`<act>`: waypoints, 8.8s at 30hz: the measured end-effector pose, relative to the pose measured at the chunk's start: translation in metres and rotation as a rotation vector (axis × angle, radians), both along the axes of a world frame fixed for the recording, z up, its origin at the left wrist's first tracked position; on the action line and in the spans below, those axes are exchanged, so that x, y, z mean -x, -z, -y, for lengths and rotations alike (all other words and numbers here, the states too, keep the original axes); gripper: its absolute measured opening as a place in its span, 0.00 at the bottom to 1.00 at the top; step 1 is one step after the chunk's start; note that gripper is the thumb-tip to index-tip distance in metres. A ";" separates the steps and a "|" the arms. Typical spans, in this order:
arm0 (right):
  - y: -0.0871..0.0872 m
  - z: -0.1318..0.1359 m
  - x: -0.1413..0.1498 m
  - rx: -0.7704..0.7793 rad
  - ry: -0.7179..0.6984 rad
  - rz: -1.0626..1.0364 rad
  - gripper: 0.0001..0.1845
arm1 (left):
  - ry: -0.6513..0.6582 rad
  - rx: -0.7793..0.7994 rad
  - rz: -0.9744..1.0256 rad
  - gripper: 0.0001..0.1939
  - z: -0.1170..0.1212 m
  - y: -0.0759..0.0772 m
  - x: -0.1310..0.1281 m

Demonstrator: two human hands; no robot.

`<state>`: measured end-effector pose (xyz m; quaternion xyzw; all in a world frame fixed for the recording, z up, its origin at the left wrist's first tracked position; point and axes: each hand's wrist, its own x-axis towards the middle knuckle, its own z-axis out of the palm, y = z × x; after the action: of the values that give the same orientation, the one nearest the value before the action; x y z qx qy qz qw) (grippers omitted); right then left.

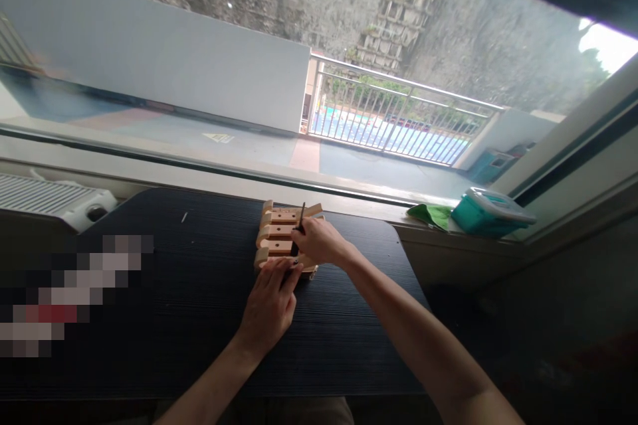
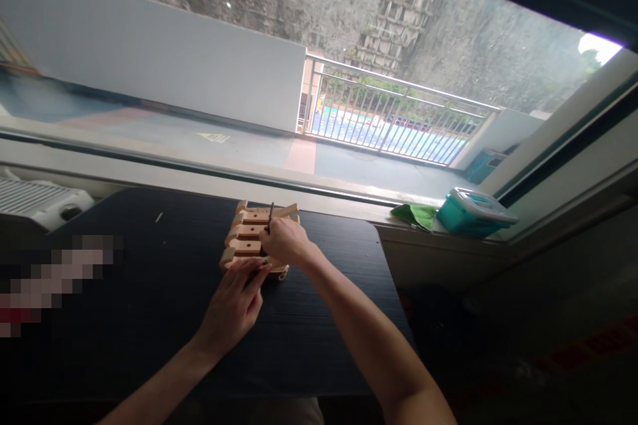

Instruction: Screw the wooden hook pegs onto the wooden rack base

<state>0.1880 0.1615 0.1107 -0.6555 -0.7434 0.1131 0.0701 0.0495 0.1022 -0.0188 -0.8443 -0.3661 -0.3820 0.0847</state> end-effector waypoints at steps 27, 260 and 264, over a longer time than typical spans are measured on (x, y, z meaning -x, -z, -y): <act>-0.001 0.003 0.005 0.082 -0.066 0.034 0.20 | 0.004 0.014 0.017 0.28 -0.001 0.003 -0.001; -0.054 0.016 0.018 0.016 -0.620 0.617 0.12 | -0.027 0.048 -0.035 0.22 0.003 -0.006 0.002; -0.053 0.013 0.019 0.050 -0.605 0.618 0.10 | -0.024 0.041 -0.036 0.23 0.002 -0.005 0.002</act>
<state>0.1694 0.1487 0.1634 -0.4125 -0.8852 -0.0551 -0.2079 0.0478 0.1001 -0.0142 -0.8482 -0.3823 -0.3582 0.0783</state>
